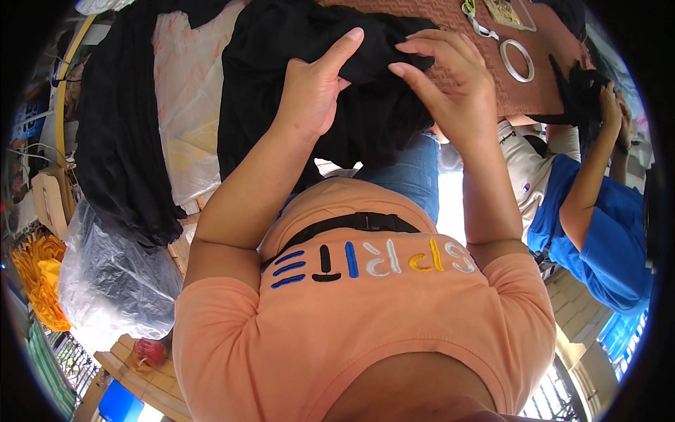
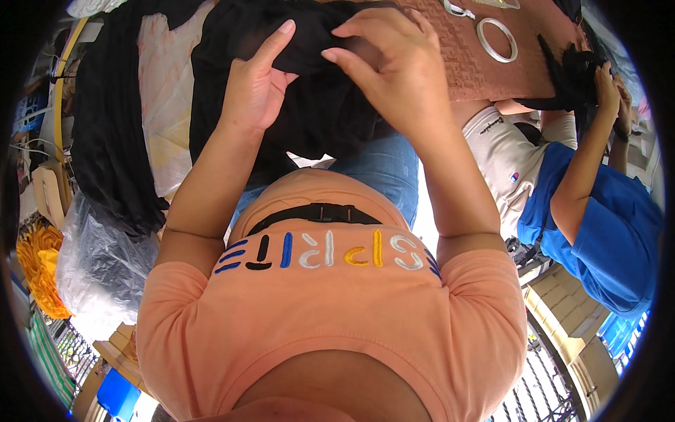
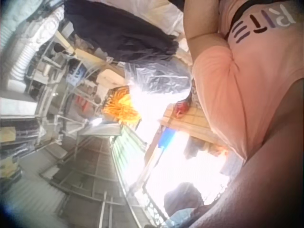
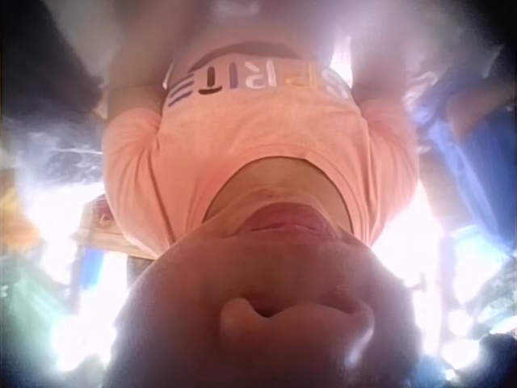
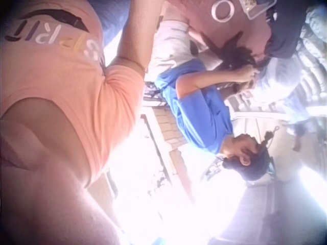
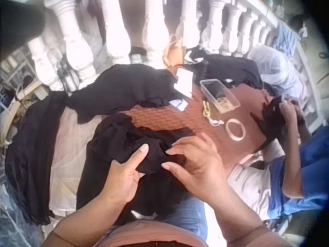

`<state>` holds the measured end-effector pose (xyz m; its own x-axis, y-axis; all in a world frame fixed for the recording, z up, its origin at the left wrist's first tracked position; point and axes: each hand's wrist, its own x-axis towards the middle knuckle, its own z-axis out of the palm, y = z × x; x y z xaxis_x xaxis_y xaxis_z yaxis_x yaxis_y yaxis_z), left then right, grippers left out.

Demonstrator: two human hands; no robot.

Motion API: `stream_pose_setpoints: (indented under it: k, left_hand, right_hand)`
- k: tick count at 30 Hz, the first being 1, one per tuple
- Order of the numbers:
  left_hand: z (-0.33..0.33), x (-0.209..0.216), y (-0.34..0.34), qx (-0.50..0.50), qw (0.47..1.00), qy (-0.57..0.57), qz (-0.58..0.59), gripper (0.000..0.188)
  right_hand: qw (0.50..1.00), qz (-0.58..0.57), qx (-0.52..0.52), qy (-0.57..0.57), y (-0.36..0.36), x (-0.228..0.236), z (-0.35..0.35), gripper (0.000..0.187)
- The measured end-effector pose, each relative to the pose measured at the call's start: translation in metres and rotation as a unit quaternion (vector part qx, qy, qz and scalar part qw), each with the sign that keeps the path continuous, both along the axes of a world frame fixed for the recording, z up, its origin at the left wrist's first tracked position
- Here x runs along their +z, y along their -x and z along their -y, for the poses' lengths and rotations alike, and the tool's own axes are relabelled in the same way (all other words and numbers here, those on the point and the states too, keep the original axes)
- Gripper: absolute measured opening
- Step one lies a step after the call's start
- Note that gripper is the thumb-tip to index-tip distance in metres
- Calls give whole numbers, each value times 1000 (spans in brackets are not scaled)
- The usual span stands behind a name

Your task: The person labels a garment by first positioning a guide template on the chest area of a black shirt, then applying a small piece of white adhesive tape followed by a larger white label using a small applicator tool.

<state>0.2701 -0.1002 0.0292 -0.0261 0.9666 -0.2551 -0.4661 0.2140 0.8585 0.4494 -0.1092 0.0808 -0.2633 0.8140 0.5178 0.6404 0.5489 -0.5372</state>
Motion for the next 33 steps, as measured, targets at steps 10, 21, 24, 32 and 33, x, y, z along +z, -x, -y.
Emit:
stream_pose_setpoints:
  k: [10, 21, 24, 32, 33]
  left_hand:
    - [4, 24, 4, 26, 997, 6, -74, 28]
    - [-4, 21, 12, 59, 992, -47, -102, 25]
    - [-2, 24, 13, 62, 994, -43, -83, 27]
    - [2, 14, 14, -18, 995, -5, -102, 28]
    - [2, 11, 14, -18, 996, -9, -86, 27]
  right_hand:
    - [971, -207, 72, 93, 2, -26, -3, 10]
    - [993, -76, -84, -29, -88, 28, -1, 10]
    - [970, -90, -200, -104, -121, 28, -9, 10]
    - [904, -236, -295, -199, -162, 27, -25, 15]
    - [898, -287, -283, -177, -161, 27, -25, 14]
